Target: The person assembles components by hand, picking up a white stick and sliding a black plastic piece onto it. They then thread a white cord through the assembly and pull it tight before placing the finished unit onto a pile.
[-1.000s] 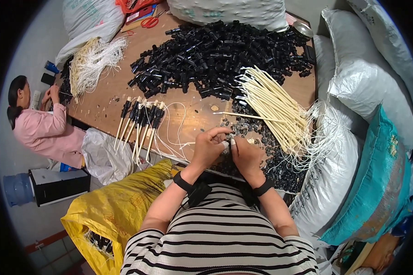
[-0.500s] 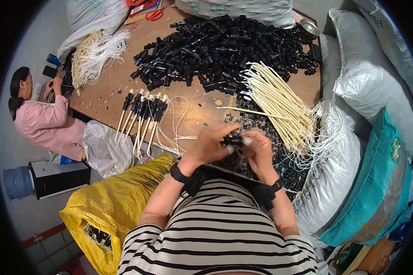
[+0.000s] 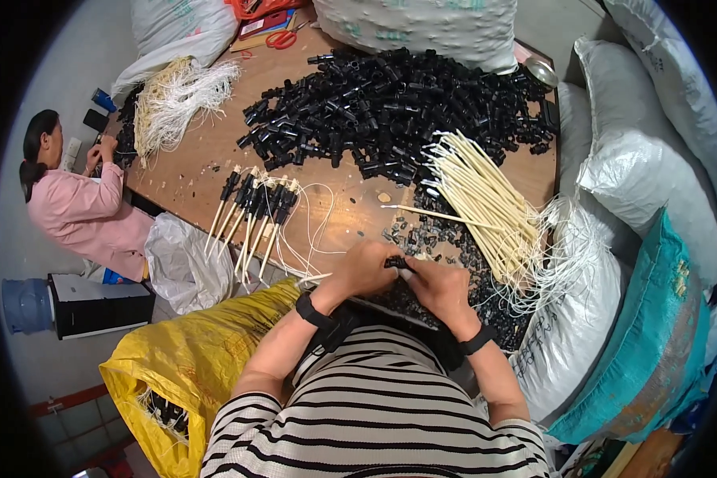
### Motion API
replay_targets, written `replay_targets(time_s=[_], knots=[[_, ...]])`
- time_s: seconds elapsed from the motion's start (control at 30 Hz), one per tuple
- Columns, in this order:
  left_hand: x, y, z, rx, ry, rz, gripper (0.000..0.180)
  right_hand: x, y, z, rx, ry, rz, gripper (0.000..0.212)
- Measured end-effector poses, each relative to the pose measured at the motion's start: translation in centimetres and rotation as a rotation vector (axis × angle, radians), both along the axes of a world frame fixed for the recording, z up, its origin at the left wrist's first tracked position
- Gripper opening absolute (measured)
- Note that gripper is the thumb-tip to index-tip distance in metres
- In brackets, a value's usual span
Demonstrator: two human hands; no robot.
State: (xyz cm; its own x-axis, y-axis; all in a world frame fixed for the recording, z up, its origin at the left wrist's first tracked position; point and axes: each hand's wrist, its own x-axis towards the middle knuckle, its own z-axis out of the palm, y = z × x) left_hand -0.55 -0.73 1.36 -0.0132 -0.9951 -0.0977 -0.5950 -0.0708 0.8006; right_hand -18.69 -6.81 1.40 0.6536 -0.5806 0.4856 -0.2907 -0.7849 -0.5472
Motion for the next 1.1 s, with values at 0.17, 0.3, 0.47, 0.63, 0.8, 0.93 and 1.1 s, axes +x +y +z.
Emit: replay_targets(time_s=[0.17,0.3,0.47,0.63,0.8,0.93,1.1], knots=[[-0.5,1.0,0.2,-0.175,-0.278,0.01,0.025,1.3,-0.9,0.2,0.723,0.294,-0.115,0.032],[1.7,1.2,-0.1,-0.389,-0.198,0.257,0.021,2.4,-0.2,1.3,0.259,-0.059,-0.084,0.041],[9.9,3.1,-1.1,-0.44,-0.851,0.589,0.031,0.8,-1.7,0.9,0.091,0.012,-0.062,0.03],[9.6,1.8,0.0,-0.443,-0.821,0.675,0.042,1.9,0.0,0.1,0.142,0.201,0.198,0.04],[5.6,-5.2,-1.1,-0.462,-0.291,0.334,0.046,-0.4,-5.4,0.6,-0.043,0.186,-0.235,0.016],[4.9,-9.3,-1.9,-0.33,-0.417,0.36,0.042,-2.8,-8.0,0.0,-0.24,0.388,-0.443,0.01],[5.7,-8.0,-3.7,-0.297,-0.398,0.343,0.039,-2.9,-7.7,0.9,-0.287,0.298,-0.352,0.013]])
